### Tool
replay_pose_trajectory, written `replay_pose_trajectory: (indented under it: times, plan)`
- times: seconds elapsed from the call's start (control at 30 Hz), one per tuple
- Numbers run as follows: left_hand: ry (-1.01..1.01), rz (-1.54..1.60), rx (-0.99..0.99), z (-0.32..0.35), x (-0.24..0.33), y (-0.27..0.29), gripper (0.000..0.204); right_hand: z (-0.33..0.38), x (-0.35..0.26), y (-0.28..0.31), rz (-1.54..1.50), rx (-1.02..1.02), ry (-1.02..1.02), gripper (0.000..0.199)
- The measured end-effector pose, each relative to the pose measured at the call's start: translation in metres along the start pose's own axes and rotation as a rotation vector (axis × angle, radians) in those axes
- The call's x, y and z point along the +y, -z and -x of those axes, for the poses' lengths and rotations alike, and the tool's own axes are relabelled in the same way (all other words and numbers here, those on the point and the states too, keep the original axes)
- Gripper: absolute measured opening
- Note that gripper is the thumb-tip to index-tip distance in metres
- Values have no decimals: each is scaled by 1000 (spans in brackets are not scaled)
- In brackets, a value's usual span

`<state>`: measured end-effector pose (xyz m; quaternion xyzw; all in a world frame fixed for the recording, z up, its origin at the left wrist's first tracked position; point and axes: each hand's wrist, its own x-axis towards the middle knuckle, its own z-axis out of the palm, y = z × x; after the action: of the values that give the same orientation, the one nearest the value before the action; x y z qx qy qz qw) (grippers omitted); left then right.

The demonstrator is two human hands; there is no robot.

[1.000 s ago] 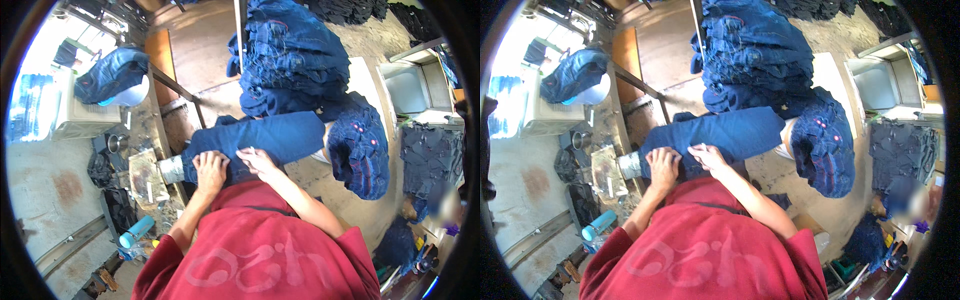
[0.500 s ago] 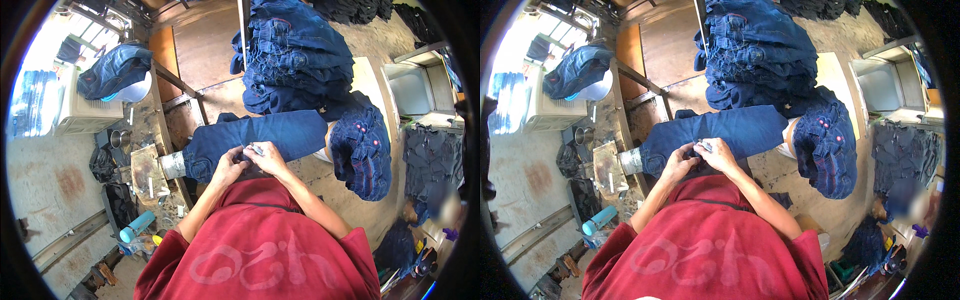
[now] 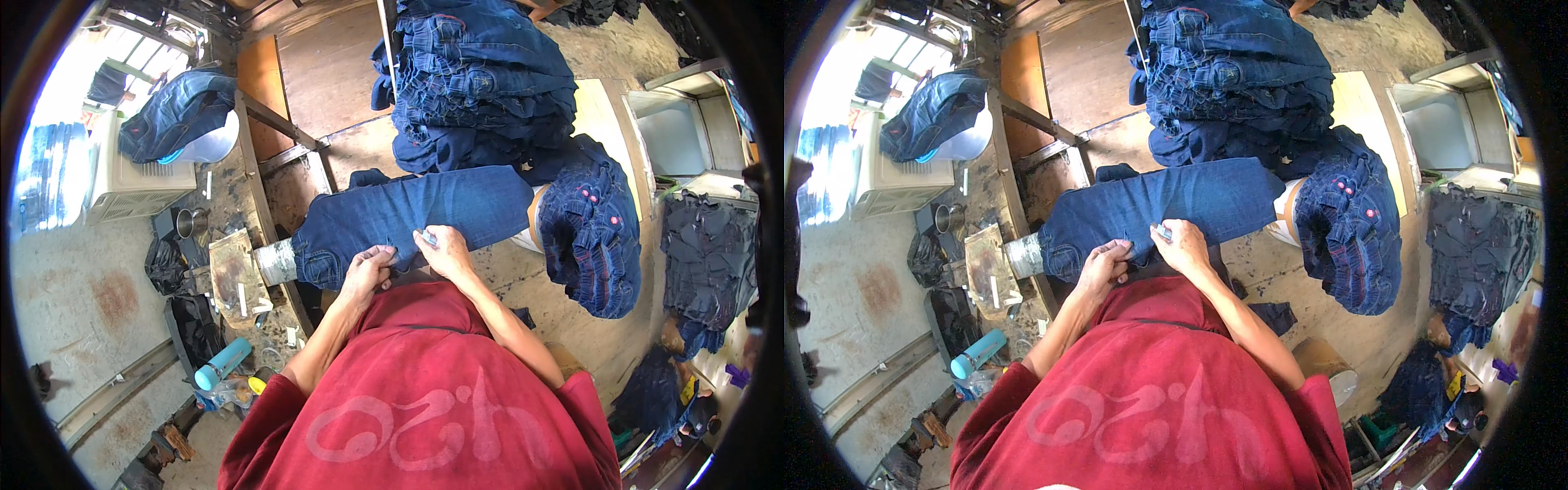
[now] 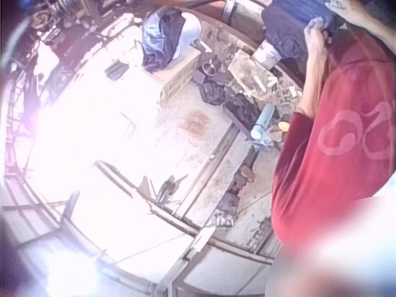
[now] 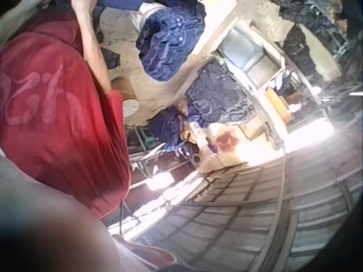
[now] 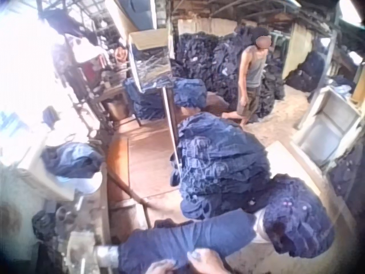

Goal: The person scrapes the surface of denim jeans with a small handheld tool to remove loose threads or fuzz. They repeatedly pick up jeans from a pile, scrape the fabric, and place them back down.

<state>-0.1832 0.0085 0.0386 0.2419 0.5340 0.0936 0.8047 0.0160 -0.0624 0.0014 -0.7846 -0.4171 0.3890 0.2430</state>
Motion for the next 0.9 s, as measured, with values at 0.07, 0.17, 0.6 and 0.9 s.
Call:
replay_pose_trajectory:
  times: [0.07, 0.17, 0.6, 0.9]
  plan:
    - [9, 8, -24, 4, -3, 6, 17, 2, 3, 1, -47, 9, 9, 49]
    - [45, 17, -23, 12, 0, 17, 20, 5, 3, 5, -86, 4, 12, 47]
    - [-78, -380, 20, 12, 3, 6, 7, 19, 0, 1, -138, 140, 153, 49]
    - [36, -400, -59, 5, 25, -2, 12, 21, -3, 1, -183, 191, 168, 49]
